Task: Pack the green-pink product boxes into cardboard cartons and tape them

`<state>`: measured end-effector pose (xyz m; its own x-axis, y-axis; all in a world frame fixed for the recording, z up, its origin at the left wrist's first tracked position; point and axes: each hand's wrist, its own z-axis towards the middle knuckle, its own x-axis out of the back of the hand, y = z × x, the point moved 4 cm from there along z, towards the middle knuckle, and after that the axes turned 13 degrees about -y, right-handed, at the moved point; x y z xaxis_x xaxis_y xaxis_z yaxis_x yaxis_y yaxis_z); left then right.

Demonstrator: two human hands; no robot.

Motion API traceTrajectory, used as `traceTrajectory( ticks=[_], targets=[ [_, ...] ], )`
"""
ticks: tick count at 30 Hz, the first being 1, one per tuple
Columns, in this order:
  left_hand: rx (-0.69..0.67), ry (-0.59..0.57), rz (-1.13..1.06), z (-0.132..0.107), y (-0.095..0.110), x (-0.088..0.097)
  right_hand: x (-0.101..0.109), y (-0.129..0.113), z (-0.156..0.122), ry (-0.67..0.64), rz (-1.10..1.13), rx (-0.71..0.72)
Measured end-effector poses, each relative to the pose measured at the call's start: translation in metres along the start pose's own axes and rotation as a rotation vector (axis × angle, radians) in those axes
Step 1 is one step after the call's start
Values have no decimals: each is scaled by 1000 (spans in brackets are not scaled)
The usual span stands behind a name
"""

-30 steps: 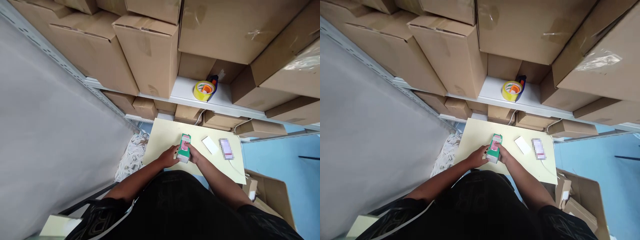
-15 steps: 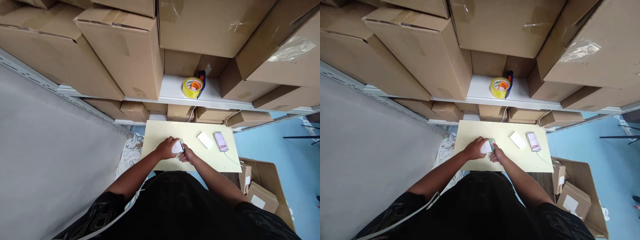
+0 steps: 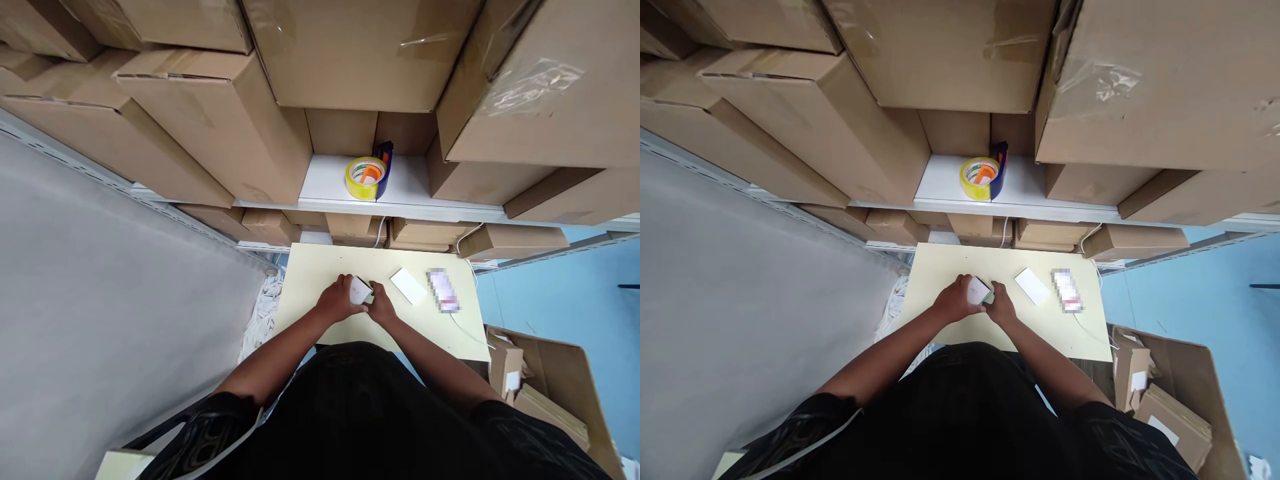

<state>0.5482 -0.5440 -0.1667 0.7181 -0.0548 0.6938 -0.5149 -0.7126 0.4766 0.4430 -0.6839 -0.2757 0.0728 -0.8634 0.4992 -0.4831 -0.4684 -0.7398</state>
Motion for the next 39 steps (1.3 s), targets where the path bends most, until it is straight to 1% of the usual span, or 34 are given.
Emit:
traceTrajectory(
  ticks=[2, 5, 6, 10, 13, 14, 16, 19, 21, 23, 25, 27, 28, 29, 31, 33, 36, 39],
  targets=[
    [56, 9, -27, -5, 0, -6, 1, 2, -6, 12, 31, 62],
    [55, 5, -40, -9, 0, -6, 2, -1, -12, -5, 58, 195],
    [35, 9, -29, -9, 2, -4, 2, -1, -13, -6, 52, 200],
    [-31, 39, 64, -7, 13, 3, 3, -3, -12, 35, -28, 118],
    [-51, 35, 125, -2, 20, 3, 4, -6, -14, 99, -37, 160],
    [-79, 22, 146, 0, 22, 2, 5, -7, -16, 111, -29, 186],
    [-176, -9, 190, 3, 24, 0, 6, -8, -22, 105, -15, 225],
    [-370, -8, 256, 5, 20, 2, 7, -8, -33, 27, -17, 230],
    [-451, 55, 281, 4, 15, 6, 6, -10, -41, -40, -29, 239],
    [-450, 147, 258, 3, 8, 9, 5, -12, -46, -80, -39, 254],
    [-425, 195, 186, 2, 2, 10, 9, -12, -45, -23, -12, 198],
    [-431, 190, 96, 0, -1, 8, 17, -12, -38, 70, 58, 110],
    [-444, 178, 56, 0, -2, 7, 20, -12, -34, 85, 91, 86],
    [-453, 169, 22, -1, -3, 6, 23, -14, -29, 67, 114, 82],
    [-455, 160, -11, -1, -2, 7, 24, -20, -19, -38, 115, 115],
    [-442, 155, 4, 0, -1, 10, 23, -25, -13, -122, 94, 131],
    [-445, 129, 83, 0, 5, 17, 17, -30, -12, -143, 94, 116],
    [-473, 48, 194, -1, 13, 23, 12, -34, -11, -133, 102, 77]
  ],
)
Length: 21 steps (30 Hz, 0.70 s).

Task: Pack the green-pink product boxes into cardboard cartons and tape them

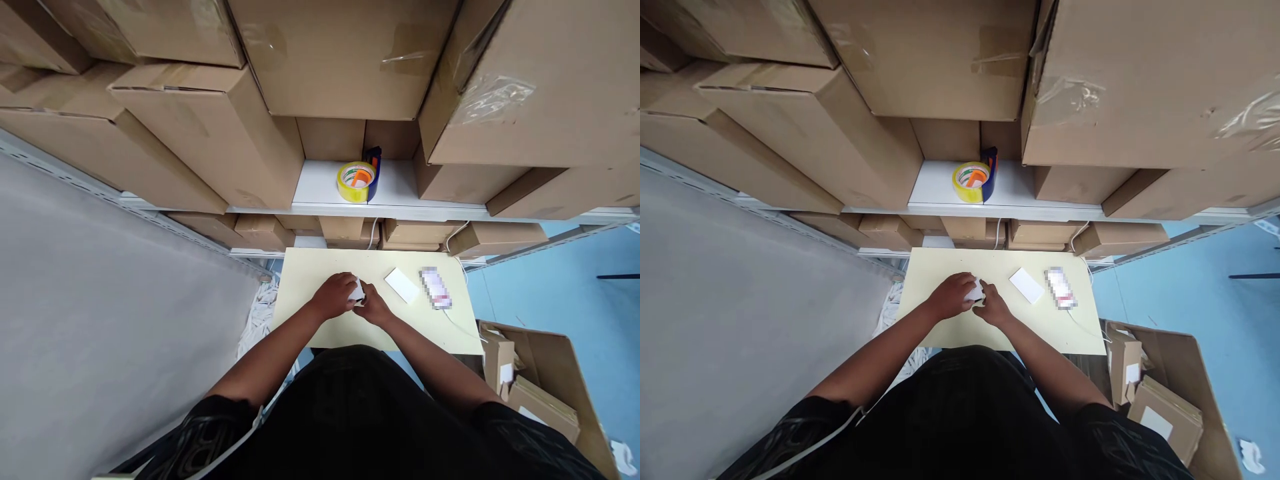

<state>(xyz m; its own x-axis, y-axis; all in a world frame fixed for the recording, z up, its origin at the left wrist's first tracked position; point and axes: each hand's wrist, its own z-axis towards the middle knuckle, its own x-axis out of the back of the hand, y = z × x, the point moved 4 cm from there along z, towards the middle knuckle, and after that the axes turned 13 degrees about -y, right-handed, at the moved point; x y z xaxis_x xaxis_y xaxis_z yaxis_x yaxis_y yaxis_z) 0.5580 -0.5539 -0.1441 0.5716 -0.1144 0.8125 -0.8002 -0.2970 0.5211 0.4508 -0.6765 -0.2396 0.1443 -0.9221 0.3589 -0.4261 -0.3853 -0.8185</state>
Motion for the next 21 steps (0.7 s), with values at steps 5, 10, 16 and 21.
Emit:
traceTrajectory(
  ticks=[5, 10, 16, 21],
  targets=[
    [30, -152, 66, 3, 6, 12, 5, -9, 10, -37, -27, -10],
    [26, -151, 24, 1, 6, 20, 5, -7, 12, -23, -30, -52],
    [331, 278, -29, -7, -18, 29, -9, -2, 3, 27, -5, -94],
    [350, 155, -118, -8, -24, 5, -5, -9, -4, 50, 73, -44]
  ],
)
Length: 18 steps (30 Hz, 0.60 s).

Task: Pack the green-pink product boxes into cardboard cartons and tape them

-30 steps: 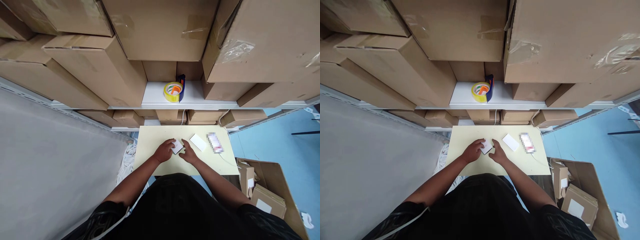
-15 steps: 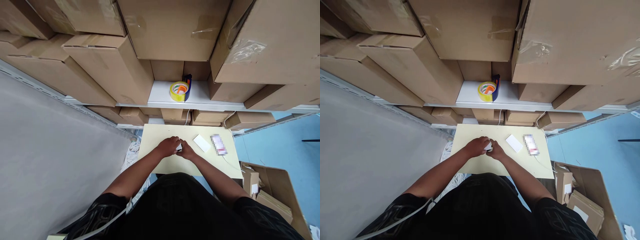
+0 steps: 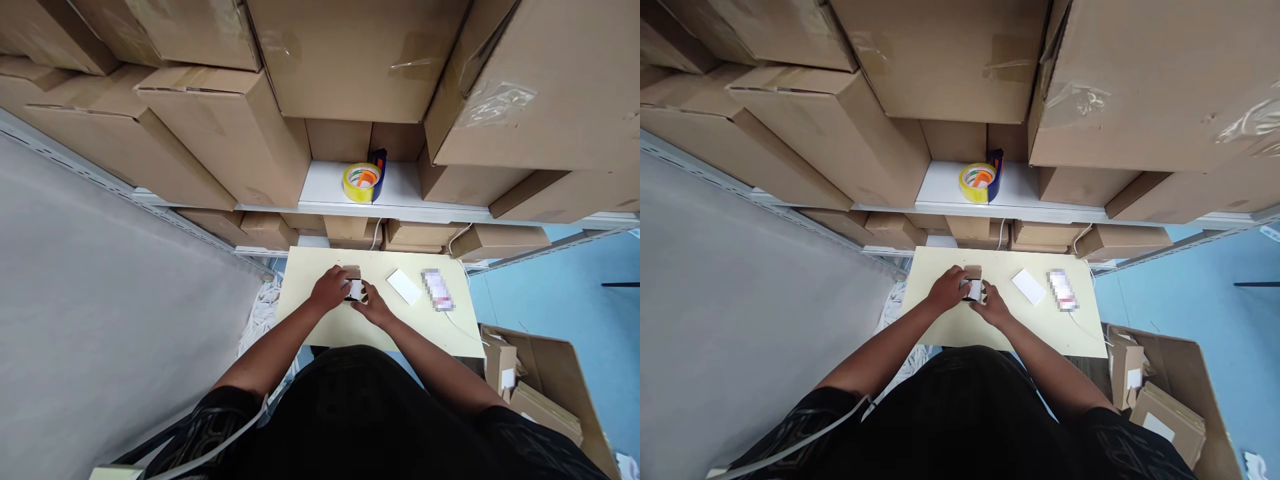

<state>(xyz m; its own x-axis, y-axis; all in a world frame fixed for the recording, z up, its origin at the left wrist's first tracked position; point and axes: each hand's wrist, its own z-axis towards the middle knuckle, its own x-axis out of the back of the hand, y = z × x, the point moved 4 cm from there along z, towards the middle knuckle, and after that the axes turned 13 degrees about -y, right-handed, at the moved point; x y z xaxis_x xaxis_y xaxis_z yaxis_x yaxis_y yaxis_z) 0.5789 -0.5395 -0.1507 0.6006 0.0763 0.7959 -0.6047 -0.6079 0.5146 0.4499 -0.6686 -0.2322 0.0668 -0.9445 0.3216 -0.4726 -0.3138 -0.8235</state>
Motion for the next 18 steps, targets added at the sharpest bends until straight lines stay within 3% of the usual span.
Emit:
traceTrajectory(
  ticks=[6, 11, 14, 18],
  targets=[
    [-24, -144, -155, -10, 2, -16, 8, -17, 5, 90, 20, -170],
    [-49, -64, -187, -15, 0, -16, 16, -38, 10, 64, -104, -189],
    [31, -25, -321, -22, -11, -14, 23, -35, 2, 36, -117, -232],
    [53, 27, -490, -32, -20, -19, 23, -30, -6, 116, -133, -208]
  ],
)
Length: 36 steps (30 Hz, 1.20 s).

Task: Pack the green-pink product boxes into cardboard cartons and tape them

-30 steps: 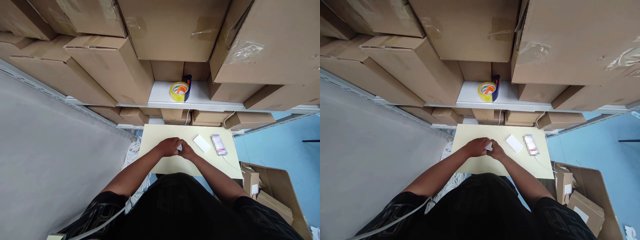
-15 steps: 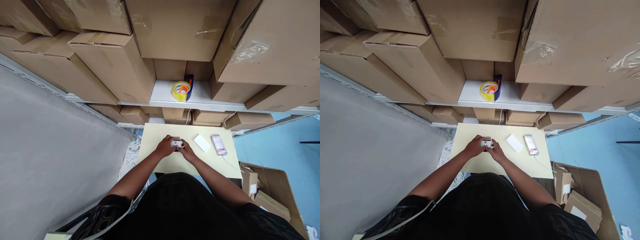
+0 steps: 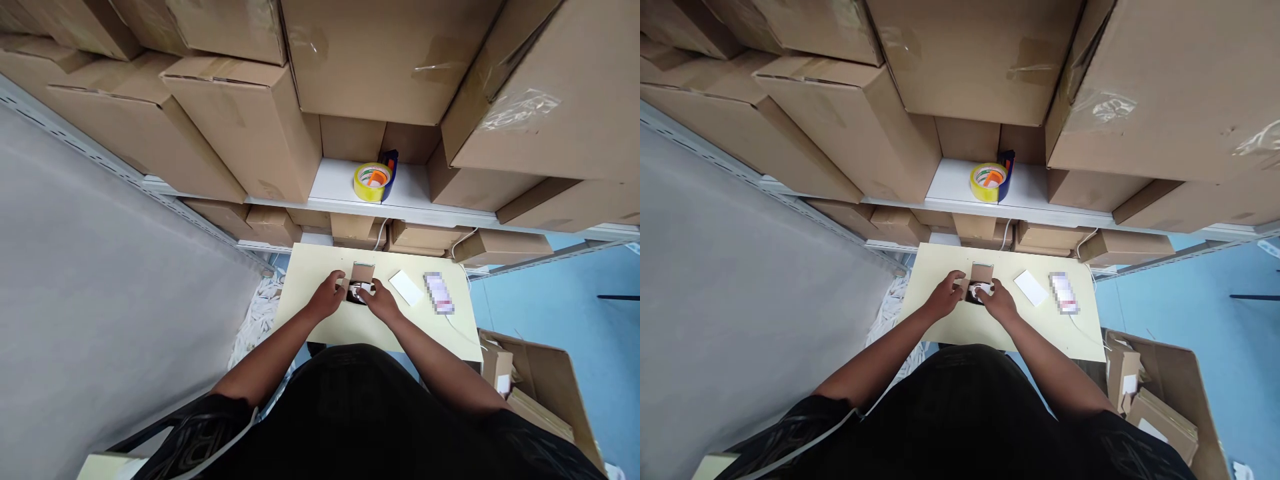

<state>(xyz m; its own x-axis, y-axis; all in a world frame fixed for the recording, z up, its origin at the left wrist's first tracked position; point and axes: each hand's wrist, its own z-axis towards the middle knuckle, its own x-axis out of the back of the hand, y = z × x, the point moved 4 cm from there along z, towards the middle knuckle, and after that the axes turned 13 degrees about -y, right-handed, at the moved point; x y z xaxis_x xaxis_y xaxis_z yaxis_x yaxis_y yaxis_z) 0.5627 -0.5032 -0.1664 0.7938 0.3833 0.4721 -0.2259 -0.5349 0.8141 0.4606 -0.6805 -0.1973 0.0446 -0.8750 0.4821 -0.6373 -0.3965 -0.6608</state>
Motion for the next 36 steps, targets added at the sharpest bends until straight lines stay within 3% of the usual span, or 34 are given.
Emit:
traceTrajectory(
  ticks=[2, 6, 11, 15, 20, 25, 27, 32, 36],
  targets=[
    [-29, 64, 25, -4, -2, -3, -3, -4, 0, 57, -24, 57],
    [-84, 212, 272, -8, 2, -8, -6, -12, 3, 88, -66, 98],
    [-148, 28, 455, -5, 13, -17, -2, 13, 3, -35, 210, 78],
    [-110, -12, 537, -2, 21, -21, -7, 37, 6, -67, 357, 114],
    [86, -78, 598, 11, 36, -22, -19, 41, 2, -96, 107, 187],
    [144, -147, 734, 19, 60, -23, -15, 29, -14, 111, -182, 389],
    [180, -170, 738, 23, 65, -24, -13, 23, -17, 116, -262, 476],
    [305, -263, 677, 39, 68, -25, -11, 17, -6, -71, -242, 431],
    [328, -210, 616, 49, 72, -26, -7, 15, 6, -31, -160, 431]
  ],
)
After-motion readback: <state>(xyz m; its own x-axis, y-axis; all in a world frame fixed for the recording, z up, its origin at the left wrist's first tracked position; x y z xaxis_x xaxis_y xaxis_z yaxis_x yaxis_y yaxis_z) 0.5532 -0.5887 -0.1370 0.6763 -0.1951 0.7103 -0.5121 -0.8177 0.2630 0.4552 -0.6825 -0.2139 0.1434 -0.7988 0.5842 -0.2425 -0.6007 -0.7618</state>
